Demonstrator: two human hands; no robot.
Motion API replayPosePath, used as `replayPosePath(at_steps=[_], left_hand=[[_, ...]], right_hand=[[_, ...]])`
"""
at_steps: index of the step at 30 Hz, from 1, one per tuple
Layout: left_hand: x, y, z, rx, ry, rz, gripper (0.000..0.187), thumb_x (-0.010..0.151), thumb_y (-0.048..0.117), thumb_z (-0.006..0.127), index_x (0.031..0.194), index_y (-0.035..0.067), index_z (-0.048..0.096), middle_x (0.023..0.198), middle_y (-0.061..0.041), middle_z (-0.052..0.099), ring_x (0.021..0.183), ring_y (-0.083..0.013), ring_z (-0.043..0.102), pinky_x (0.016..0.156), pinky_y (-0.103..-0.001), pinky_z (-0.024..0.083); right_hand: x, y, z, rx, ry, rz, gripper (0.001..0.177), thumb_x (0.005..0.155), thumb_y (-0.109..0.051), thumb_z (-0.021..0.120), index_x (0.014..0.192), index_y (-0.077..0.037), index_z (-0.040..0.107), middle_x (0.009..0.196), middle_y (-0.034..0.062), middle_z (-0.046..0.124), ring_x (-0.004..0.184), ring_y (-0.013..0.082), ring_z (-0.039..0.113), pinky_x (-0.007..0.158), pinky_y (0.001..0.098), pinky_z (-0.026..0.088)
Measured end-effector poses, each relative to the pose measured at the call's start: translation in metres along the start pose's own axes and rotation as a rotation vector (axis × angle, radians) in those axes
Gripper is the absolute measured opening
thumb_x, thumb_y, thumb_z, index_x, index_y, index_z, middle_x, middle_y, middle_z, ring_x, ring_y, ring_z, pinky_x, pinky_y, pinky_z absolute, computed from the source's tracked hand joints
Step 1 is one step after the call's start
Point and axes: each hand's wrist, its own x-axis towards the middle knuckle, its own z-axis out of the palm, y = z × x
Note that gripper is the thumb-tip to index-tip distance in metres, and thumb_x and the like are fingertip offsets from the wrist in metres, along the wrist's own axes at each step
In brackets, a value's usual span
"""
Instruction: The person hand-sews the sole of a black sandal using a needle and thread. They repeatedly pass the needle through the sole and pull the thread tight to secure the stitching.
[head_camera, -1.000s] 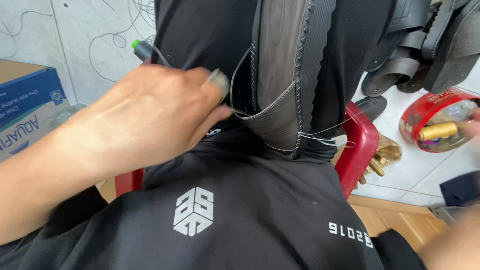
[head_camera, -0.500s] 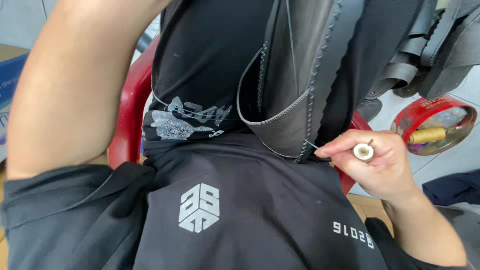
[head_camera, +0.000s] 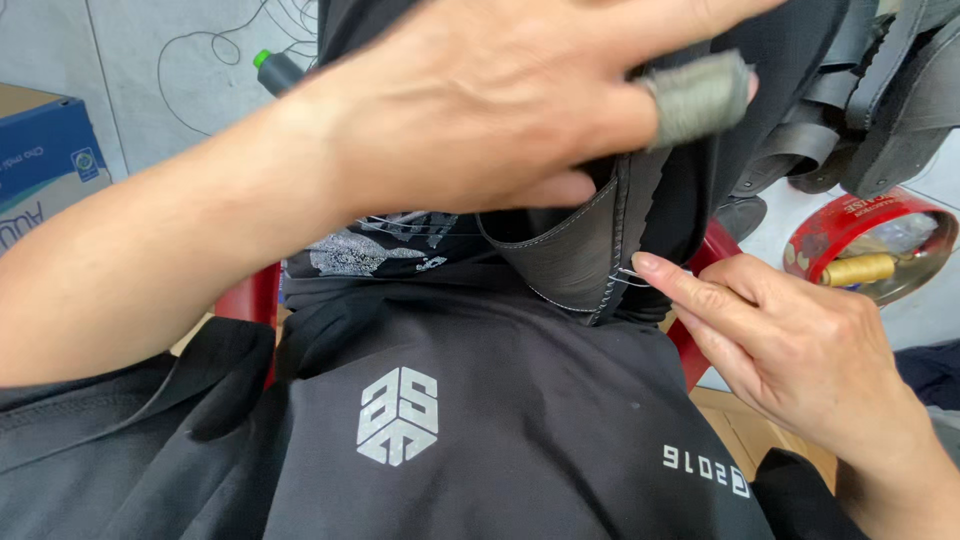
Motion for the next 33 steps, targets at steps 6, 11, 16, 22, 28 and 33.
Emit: replayPosePath(at_steps=[6, 11, 16, 22, 28, 33], left_hand=[[0.007, 0.009, 0.023, -0.402, 0.071, 0.049, 0.030, 0.070, 0.034, 0.085, 0.090, 0.018, 0.069, 0.159, -0.010, 0.033, 0.133, -0.0241, 0.061, 0.070, -0.038, 0.055], [0.010, 0.020, 0.029, -0.478, 0.034, -0.041, 0.029, 0.069, 0.015, 0.084, 0.079, 0.014, 0.057, 0.161, -0.006, 0.031, 0.127, -0.0245, 0.068, 0.045, -0.038, 0.044], [0.006, 0.024, 0.044, -0.390, 0.120, -0.051, 0.022, 0.076, 0.013, 0.082, 0.083, 0.018, 0.061, 0.162, -0.006, 0.032, 0.116, -0.0232, 0.070, 0.052, -0.038, 0.041], [-0.048, 0.021, 0.013, -0.260, 0.101, -0.128, 0.091, 0.082, 0.040, 0.089, 0.150, 0.009, 0.038, 0.127, -0.004, 0.053, 0.113, -0.0242, 0.061, 0.103, -0.038, 0.046], [-0.062, 0.015, -0.017, -0.913, 0.042, -0.107, 0.013, 0.097, 0.010, 0.063, 0.086, 0.006, 0.057, 0.087, -0.005, 0.057, 0.082, -0.0262, 0.054, 0.078, -0.037, 0.046], [-0.042, 0.021, -0.023, -2.025, -0.046, -0.483, 0.017, 0.093, 0.016, 0.060, 0.098, 0.000, 0.060, 0.096, -0.012, 0.071, 0.093, -0.0157, 0.069, 0.083, -0.024, 0.058]], right_hand=[[-0.005, -0.008, -0.006, -0.255, -0.125, 0.055, 0.051, 0.096, -0.027, 0.060, 0.144, -0.042, 0.054, 0.087, -0.0137, 0.058, 0.064, 0.0094, 0.058, 0.042, 0.0298, 0.045], [0.007, -0.017, -0.005, -0.120, -0.028, 0.086, 0.034, 0.100, -0.022, 0.066, 0.134, -0.025, 0.067, 0.089, -0.0087, 0.063, 0.067, 0.0157, 0.059, 0.052, 0.0332, 0.049], [0.030, -0.026, 0.000, 0.140, 0.002, 0.098, 0.017, 0.098, -0.019, 0.064, 0.112, -0.012, 0.069, 0.091, -0.0014, 0.068, 0.076, 0.0149, 0.065, 0.060, 0.0324, 0.050], [0.019, -0.021, 0.015, 0.250, 0.032, 0.128, 0.016, 0.096, -0.021, 0.063, 0.108, -0.011, 0.064, 0.081, -0.0034, 0.067, 0.067, 0.0108, 0.065, 0.055, 0.0319, 0.048], [0.014, -0.023, 0.013, -0.138, -0.004, 0.125, 0.015, 0.102, -0.032, 0.055, 0.105, -0.020, 0.062, 0.108, -0.0061, 0.061, 0.071, 0.0137, 0.065, 0.046, 0.0316, 0.048], [0.017, -0.017, 0.015, -0.106, 0.081, 0.038, 0.011, 0.102, -0.025, 0.058, 0.101, -0.015, 0.063, 0.101, -0.0024, 0.062, 0.070, 0.0120, 0.062, 0.046, 0.0288, 0.046]])
